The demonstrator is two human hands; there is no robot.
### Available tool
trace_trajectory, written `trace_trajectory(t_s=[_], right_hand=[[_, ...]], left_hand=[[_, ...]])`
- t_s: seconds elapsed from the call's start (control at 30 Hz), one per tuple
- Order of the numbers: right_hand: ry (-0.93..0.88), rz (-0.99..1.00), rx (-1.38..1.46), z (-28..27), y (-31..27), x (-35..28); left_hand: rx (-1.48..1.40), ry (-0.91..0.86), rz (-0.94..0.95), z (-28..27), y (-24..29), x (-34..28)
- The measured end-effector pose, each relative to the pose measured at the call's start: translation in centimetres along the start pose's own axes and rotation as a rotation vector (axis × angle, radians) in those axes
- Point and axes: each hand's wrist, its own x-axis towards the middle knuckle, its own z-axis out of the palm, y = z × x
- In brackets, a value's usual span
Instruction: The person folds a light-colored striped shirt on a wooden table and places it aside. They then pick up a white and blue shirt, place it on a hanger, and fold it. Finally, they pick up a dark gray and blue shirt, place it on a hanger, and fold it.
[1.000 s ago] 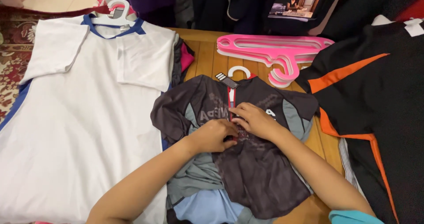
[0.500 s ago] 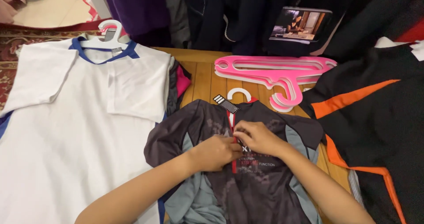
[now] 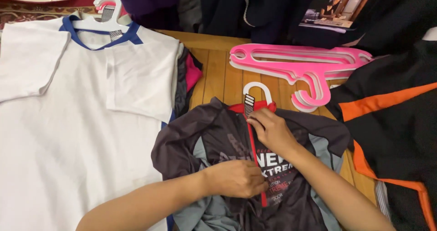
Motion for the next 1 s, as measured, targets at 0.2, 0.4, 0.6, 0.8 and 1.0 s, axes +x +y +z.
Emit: trace_trajectory(t_s=[0.2,0.4,0.6,0.8,1.0], right_hand=[[0.097,-0.133,-0.202,-0.1,-0.1,-0.4],[0.085,-0.254,-0.178,-0.8,-0.9,0.4],[0.113,-0.149,-0.111,1.2,1.8,-0.7],[0.07,-0.079,0.022,1.2,1.9,-0.7],[0.046,0.405,0.172,1.7,2.7,-0.1]], left_hand=[[-0.061,-0.032,-0.027,0.6,-0.5,-0.5],[-0.428,0.025,-0.224,-3.7,-1.7,0.9],[0.032,0.147,-0.445,-2.3,-6.5,-1.9],[-0.073,0.074,-0.726,-0.7,-6.4,-2.6],[-0.103,-0.012,-0.857,0.3,-6.9,-3.0]])
